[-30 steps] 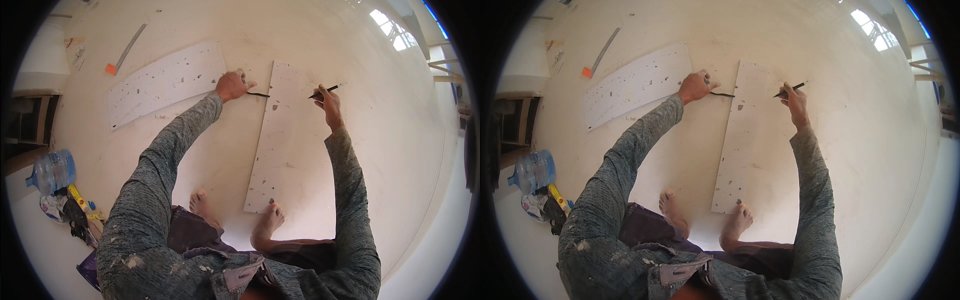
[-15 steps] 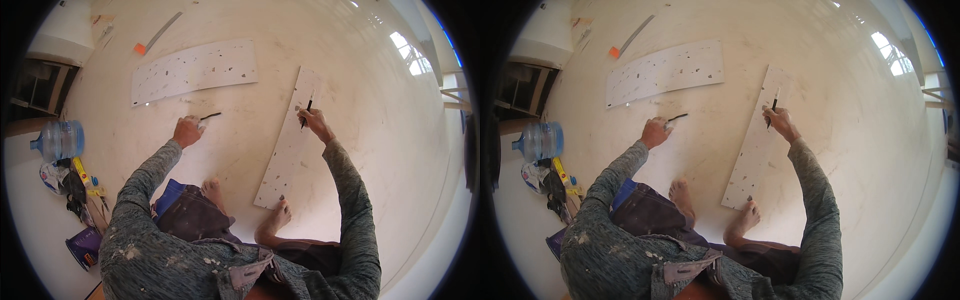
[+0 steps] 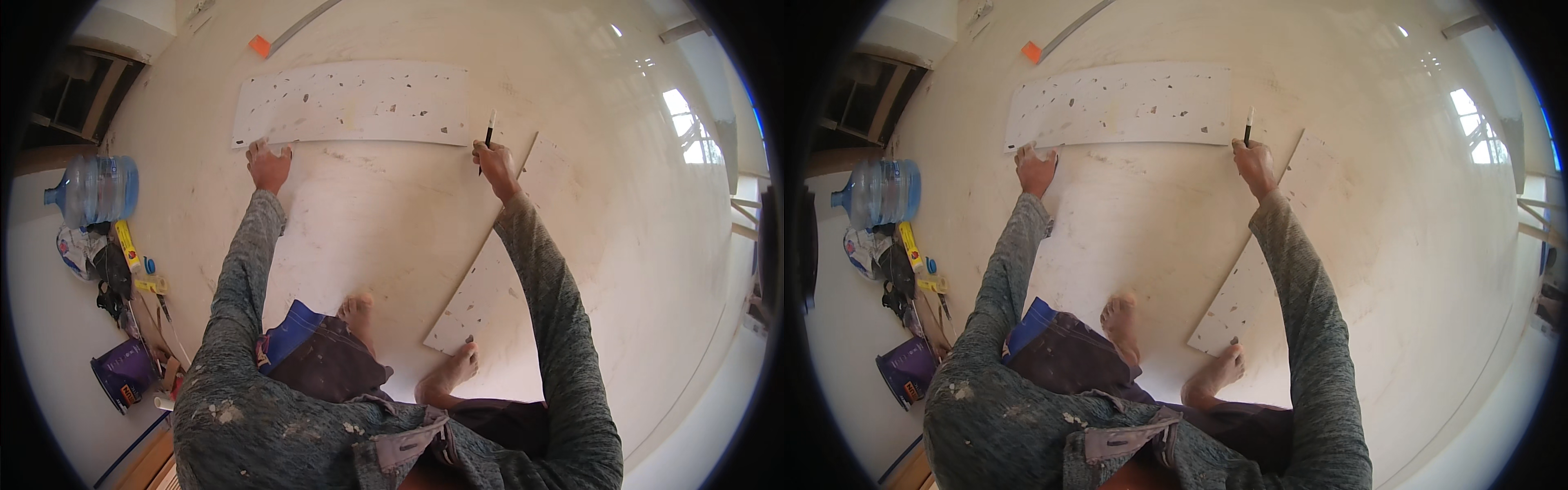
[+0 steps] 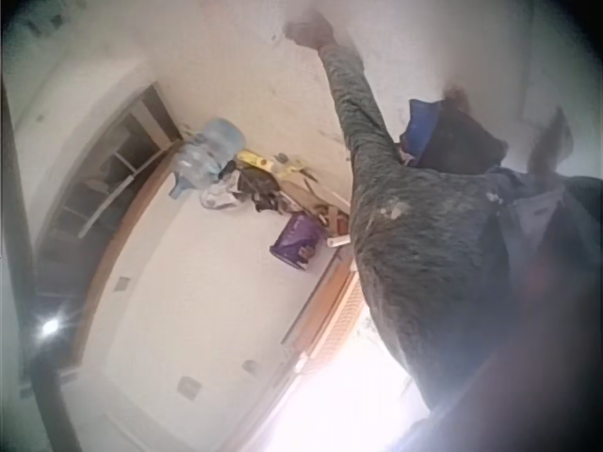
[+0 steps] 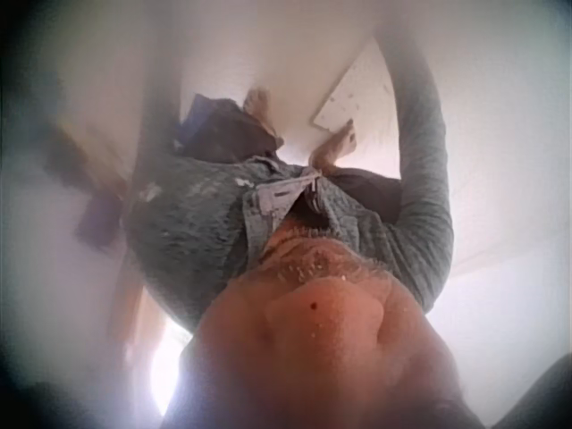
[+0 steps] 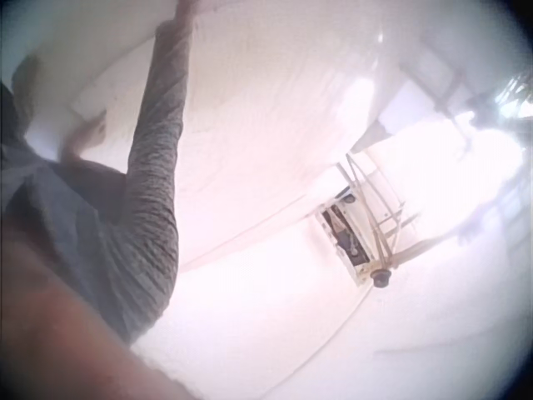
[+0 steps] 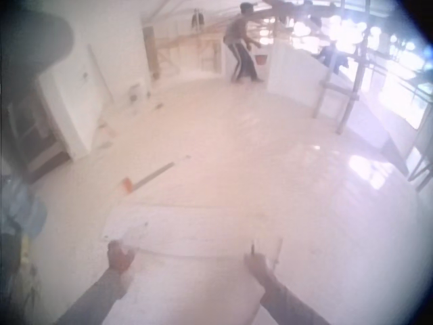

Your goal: The person walks through a room under renovation, picks up a rectangular tile, and places it on the floor. They use a tape measure and a pen to measure and mark lines on the tile, then align it with another tile to mark additional lines.

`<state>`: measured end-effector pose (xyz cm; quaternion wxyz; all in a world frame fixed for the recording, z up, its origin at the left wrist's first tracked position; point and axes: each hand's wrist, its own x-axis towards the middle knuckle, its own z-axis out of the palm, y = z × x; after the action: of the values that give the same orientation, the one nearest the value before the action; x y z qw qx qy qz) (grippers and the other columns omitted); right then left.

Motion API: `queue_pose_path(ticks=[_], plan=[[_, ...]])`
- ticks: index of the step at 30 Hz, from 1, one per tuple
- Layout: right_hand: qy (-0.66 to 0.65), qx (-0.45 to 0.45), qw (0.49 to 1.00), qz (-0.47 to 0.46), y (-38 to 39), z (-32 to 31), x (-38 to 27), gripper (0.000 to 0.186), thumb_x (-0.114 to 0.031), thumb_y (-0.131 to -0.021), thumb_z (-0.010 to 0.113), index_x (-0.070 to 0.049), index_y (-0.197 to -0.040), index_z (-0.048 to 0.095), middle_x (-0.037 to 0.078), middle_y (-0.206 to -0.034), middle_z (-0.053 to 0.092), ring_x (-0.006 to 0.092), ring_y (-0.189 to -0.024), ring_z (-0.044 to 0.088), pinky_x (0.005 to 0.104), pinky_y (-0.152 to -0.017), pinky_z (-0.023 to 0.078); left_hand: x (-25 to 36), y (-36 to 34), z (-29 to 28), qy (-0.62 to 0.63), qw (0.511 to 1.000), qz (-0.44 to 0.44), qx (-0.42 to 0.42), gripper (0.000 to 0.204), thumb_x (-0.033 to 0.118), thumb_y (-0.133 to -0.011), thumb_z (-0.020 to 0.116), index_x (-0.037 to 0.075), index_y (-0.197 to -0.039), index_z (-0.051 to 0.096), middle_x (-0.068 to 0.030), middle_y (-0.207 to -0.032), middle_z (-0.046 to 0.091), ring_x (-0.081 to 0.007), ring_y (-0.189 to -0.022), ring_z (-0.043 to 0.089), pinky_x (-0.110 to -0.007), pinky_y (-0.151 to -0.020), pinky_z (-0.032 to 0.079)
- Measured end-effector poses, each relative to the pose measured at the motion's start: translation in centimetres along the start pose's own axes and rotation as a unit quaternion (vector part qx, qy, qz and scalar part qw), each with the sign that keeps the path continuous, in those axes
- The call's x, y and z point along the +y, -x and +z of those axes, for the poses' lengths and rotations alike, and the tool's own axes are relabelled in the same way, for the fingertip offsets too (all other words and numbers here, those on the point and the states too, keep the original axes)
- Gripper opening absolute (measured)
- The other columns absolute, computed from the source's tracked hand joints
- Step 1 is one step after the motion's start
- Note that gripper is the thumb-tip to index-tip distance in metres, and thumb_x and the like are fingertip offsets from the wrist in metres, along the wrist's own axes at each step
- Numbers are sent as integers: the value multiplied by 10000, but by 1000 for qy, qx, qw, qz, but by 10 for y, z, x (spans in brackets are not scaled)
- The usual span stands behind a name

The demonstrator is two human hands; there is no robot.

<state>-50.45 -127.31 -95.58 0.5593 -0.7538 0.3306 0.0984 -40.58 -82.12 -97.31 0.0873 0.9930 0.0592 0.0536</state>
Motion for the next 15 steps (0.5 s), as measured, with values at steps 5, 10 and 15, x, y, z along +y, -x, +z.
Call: queue_pose_path(ticks=[5, 10, 15], plan=[[-58, 34, 997, 38, -33, 18, 5, 312, -270, -925, 564, 16, -819, 629, 37, -701, 572, 125, -622, 510, 295, -568, 403, 3, -74, 26, -26, 997, 55, 44, 777, 443, -808, 694, -59, -1327, 407, -222, -1354, 416, -379, -1288, 366, -485, -1036, 370], [-54, 1, 997, 50, -33, 19, 8, 294, -243, -943, 544, 26, -873, 640, 22, -733, 566, 113, -626, 481, 274, -583, 390, 77, -141, 38, -1, 965, 257, -56, 979, 545, -739, 725, -32, -1420, 323, -205, -1482, 313, -347, -1376, 292, -473, -1102, 293], [-86, 10, 994, 70, -41, 21, 11, 280, -224, -935, 532, 23, -862, 644, 13, -737, 554, 107, -627, 465, 271, -568, 369, 147, -148, 47, -80, 931, 285, -212, 1155, 598, -597, 796, 78, -1486, 274, -187, -1518, 271, -336, -1417, 230, -476, -1135, 241]])
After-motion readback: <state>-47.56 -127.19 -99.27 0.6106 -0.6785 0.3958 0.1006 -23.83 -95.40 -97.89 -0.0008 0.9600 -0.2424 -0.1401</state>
